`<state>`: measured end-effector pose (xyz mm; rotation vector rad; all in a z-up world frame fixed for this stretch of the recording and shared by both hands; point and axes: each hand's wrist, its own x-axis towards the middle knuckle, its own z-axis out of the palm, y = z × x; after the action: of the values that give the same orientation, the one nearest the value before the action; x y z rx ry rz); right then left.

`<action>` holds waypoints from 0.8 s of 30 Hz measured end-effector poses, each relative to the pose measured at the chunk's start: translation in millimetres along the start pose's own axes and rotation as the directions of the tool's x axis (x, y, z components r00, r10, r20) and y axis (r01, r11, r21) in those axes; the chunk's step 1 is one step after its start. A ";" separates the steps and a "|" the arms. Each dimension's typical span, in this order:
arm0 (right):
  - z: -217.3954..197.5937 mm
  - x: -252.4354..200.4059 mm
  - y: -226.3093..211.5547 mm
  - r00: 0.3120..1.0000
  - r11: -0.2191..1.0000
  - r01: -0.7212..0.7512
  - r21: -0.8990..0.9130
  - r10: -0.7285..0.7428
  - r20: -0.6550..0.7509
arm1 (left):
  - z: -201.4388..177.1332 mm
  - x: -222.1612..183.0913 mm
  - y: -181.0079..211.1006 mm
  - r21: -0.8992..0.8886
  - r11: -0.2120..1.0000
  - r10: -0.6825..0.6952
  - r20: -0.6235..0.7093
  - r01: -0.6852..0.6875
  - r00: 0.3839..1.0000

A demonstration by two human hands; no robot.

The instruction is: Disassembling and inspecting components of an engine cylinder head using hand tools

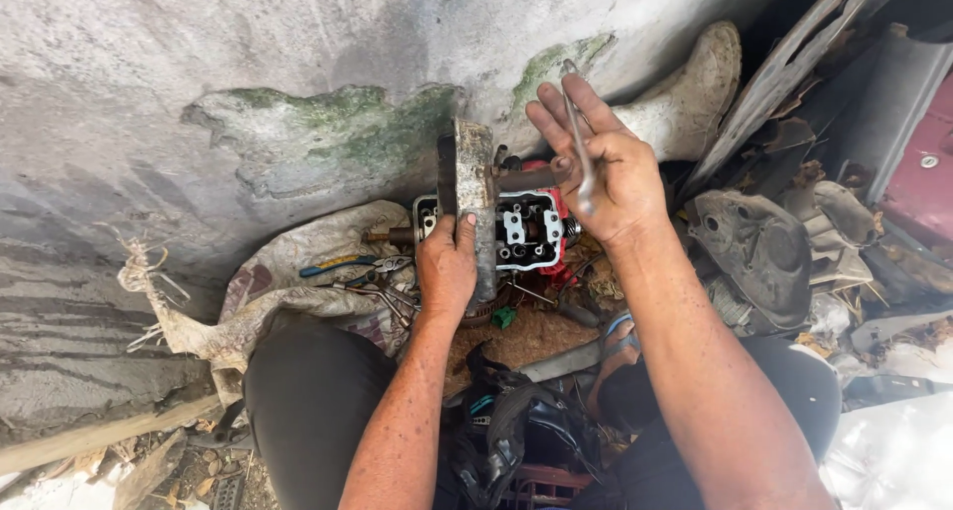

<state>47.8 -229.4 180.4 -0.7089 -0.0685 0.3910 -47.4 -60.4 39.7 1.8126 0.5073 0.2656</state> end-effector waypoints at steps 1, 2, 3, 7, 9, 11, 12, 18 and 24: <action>0.9 -3.3 3.2 1.000 1.000 -0.003 0.001 0.003 -0.001 | 0.5 -1.9 -0.5 0.001 1.000 -0.004 -0.001 0.004 1.000; 2.9 -4.9 6.3 0.999 0.998 0.047 -0.047 -0.046 0.022 | 0.1 -1.1 0.1 -0.017 1.000 0.001 0.004 -0.001 1.000; 5.0 -6.6 9.1 0.994 0.991 0.099 -0.094 -0.095 0.048 | -0.1 -0.5 0.8 -0.035 0.999 0.006 0.009 -0.006 1.000; -8.5 2.1 24.7 0.986 0.957 0.153 -0.248 -0.163 -0.022 | 8.2 8.8 -24.2 -0.055 0.998 0.011 0.015 -0.010 1.000; -19.0 9.8 31.1 0.974 0.814 0.069 -0.576 -0.180 -0.139 | 9.4 12.1 -25.5 -0.043 0.999 0.017 0.006 -0.017 1.000; -23.5 13.8 36.8 0.977 0.711 0.042 -0.702 -0.178 -0.122 | 5.3 8.6 -7.5 -0.037 0.999 0.023 0.011 -0.023 1.000; -24.4 16.7 41.7 0.981 0.589 0.015 -0.808 -0.166 -0.103 | 0.9 7.0 0.7 -0.028 0.999 0.026 0.011 -0.025 1.000; -39.2 52.5 39.4 0.993 0.105 0.036 -0.994 -0.112 0.024 | 0.1 -1.5 -0.9 -0.011 0.999 0.035 0.030 -0.034 0.999; 10.0 42.0 27.1 0.994 0.251 -0.100 -0.963 -0.014 -0.106 | 3.9 8.8 -19.2 -0.120 0.993 0.026 0.071 -0.017 0.997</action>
<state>75.9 -188.9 167.6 -2.0309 -0.2181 0.3336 -42.0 -55.2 19.5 1.7059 0.4132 0.2393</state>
